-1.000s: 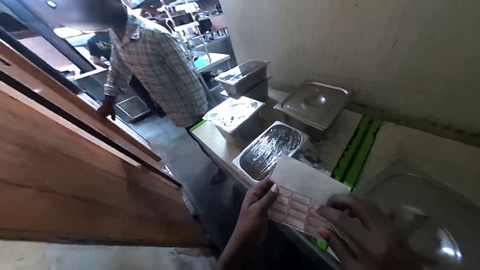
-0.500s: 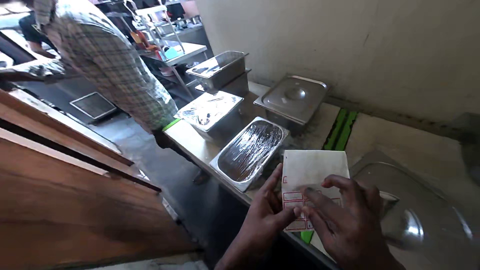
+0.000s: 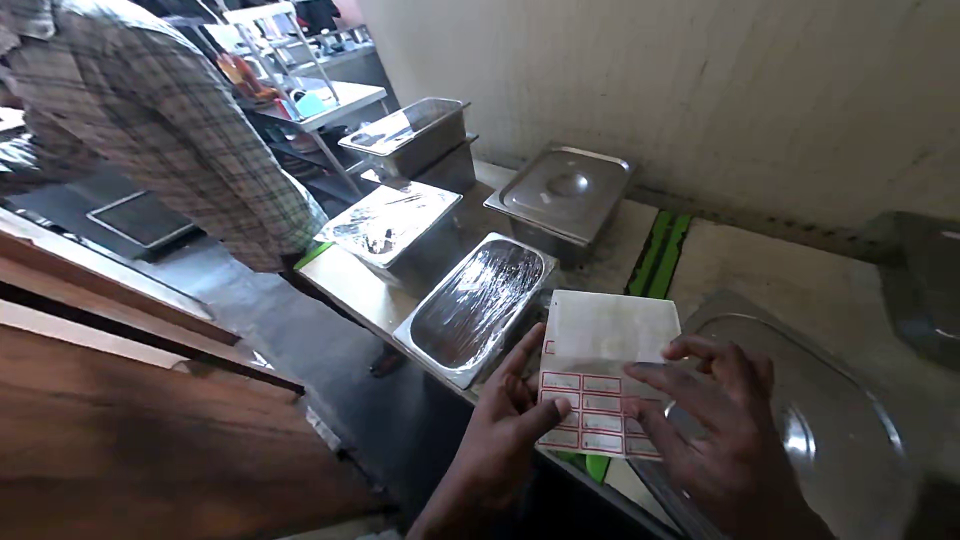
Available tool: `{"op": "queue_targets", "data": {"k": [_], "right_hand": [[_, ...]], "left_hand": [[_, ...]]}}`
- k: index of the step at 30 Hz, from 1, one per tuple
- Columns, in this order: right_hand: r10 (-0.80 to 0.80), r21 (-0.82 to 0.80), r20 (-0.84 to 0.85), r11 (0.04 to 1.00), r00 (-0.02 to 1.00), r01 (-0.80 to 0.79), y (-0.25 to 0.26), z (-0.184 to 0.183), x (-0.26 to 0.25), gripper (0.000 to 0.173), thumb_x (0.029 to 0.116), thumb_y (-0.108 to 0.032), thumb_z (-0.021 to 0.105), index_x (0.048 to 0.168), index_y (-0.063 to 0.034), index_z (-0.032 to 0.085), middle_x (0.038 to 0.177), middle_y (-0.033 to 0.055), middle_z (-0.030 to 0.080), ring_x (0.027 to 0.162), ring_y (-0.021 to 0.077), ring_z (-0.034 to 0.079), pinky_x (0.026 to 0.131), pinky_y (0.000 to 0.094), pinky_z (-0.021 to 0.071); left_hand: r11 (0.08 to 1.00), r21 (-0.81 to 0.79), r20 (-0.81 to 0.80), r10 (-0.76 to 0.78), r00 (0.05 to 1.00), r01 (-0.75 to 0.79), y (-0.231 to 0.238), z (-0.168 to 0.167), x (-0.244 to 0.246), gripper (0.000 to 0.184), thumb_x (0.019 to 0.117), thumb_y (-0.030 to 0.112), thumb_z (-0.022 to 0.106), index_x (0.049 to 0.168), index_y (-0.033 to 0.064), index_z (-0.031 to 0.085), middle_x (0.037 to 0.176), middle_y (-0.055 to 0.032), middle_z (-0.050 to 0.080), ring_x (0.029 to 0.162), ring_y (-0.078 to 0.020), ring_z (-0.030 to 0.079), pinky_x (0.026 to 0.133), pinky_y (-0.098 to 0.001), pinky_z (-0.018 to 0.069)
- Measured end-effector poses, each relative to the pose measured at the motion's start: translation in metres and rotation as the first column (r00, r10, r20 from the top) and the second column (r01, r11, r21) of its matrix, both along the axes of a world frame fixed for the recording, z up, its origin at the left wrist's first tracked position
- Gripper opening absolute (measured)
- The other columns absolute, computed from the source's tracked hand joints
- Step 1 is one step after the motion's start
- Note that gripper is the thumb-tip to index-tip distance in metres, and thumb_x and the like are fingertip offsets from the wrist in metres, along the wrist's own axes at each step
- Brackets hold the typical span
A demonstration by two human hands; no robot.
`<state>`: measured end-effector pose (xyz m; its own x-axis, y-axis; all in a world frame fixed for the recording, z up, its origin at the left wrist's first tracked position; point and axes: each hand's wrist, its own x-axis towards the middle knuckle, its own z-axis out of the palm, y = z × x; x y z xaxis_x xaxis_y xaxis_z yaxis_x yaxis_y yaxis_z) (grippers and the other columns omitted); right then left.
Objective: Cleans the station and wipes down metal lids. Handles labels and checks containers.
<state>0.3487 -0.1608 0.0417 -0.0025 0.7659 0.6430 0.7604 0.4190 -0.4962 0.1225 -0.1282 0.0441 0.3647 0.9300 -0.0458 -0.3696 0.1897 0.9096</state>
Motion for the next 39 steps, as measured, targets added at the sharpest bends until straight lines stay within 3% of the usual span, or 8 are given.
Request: {"op": "queue_targets", "data": {"k": [5,12,18,24,28,33,36,39], "right_hand": [[-0.061,-0.031,-0.026,0.998,0.998,0.06,-0.008,0.0,0.014,0.017,0.0918,-0.045,0.07,0.104,-0.0361,0.077,0.126,-0.0011,0.06,0.116,0.0187,0.051,0.095,0.0435,0.0407],[-0.038,-0.062,-0.042,0.997,0.998,0.036,-0.011,-0.013,0.009,0.019,0.0925,-0.05,0.068,0.107,-0.0414,0.076,0.146,0.001,0.052,0.134,0.0252,0.046,0.106,0.0526,0.0387],[-0.047,-0.076,-0.155,0.996,0.987,0.035,-0.012,-0.022,0.003,0.017,0.0908,-0.048,0.073,0.106,-0.0423,0.076,0.152,0.0078,0.045,0.144,0.0294,0.037,0.112,0.0557,0.0351],[-0.041,-0.124,-0.235,0.992,0.971,0.012,-0.011,-0.025,0.0,0.015,0.0874,-0.047,0.077,0.101,-0.0406,0.078,0.15,0.0058,0.049,0.138,0.0272,0.042,0.107,0.0491,0.0417],[-0.05,-0.116,-0.214,0.993,0.976,0.026,-0.013,-0.024,-0.001,0.011,0.0891,-0.047,0.075,0.097,-0.0403,0.077,0.15,0.0061,0.048,0.14,0.0275,0.041,0.108,0.0502,0.0397],[-0.062,-0.083,-0.192,0.995,0.98,0.047,-0.012,-0.022,-0.003,0.007,0.0845,-0.04,0.079,0.084,-0.0389,0.073,0.149,0.0009,0.048,0.14,0.0253,0.04,0.108,0.0505,0.0372],[-0.075,-0.117,-0.208,0.992,0.975,0.051,-0.014,-0.022,-0.003,0.008,0.0832,-0.037,0.08,0.082,-0.035,0.073,0.148,0.0043,0.049,0.141,0.0303,0.04,0.11,0.0557,0.0364],[-0.059,-0.191,-0.265,0.982,0.962,0.008,-0.015,-0.02,0.001,0.007,0.0835,-0.038,0.08,0.084,-0.0349,0.074,0.148,0.002,0.049,0.136,0.0266,0.043,0.105,0.0507,0.0422]], "left_hand": [[0.996,-0.06,0.019,0.066,0.998,-0.065,0.0,0.0,0.003,0.071,0.0933,-0.007,0.055,0.158,0.012,0.032,0.11,-0.0186,0.071,0.091,-0.025,0.074,0.084,-0.0417,0.0629],[0.994,-0.094,0.062,0.07,0.996,-0.064,0.001,0.003,0.012,0.057,0.1,-0.001,0.045,0.155,0.0118,0.036,0.115,-0.0201,0.068,0.093,-0.0273,0.073,0.078,-0.0424,0.064],[0.984,-0.121,0.162,0.151,0.975,-0.132,-0.004,0.001,0.024,0.054,0.0972,-0.002,0.04,0.15,0.0081,0.041,0.108,-0.0152,0.071,0.089,-0.0234,0.074,0.078,-0.0418,0.0644],[0.994,-0.092,0.405,-0.02,0.914,0.063,-0.007,-0.013,0.02,0.052,0.0891,0.016,0.07,0.138,0.0096,0.051,0.116,-0.0125,0.072,0.103,-0.026,0.073,0.088,-0.0472,0.061],[0.997,-0.035,0.375,-0.049,0.926,0.067,-0.01,-0.016,0.019,0.045,0.0873,0.005,0.067,0.131,0.0087,0.059,0.112,-0.0123,0.073,0.1,-0.0241,0.073,0.089,-0.0462,0.0607],[0.998,-0.049,0.268,-0.026,0.963,0.041,-0.013,-0.01,0.023,0.06,0.0857,-0.006,0.066,0.139,0.0043,0.04,0.112,-0.0115,0.072,0.099,-0.0247,0.074,0.088,-0.0457,0.0621],[0.998,-0.064,0.214,0.001,0.977,0.013,-0.012,-0.009,0.025,0.054,0.0864,-0.011,0.059,0.136,0.0034,0.042,0.109,-0.0123,0.073,0.096,-0.024,0.074,0.086,-0.0447,0.0626],[0.998,-0.056,0.15,0.009,0.989,0.0,-0.01,-0.008,0.024,0.055,0.0862,-0.012,0.056,0.137,0.0031,0.041,0.109,-0.012,0.072,0.094,-0.0228,0.074,0.084,-0.0429,0.0632]]}}
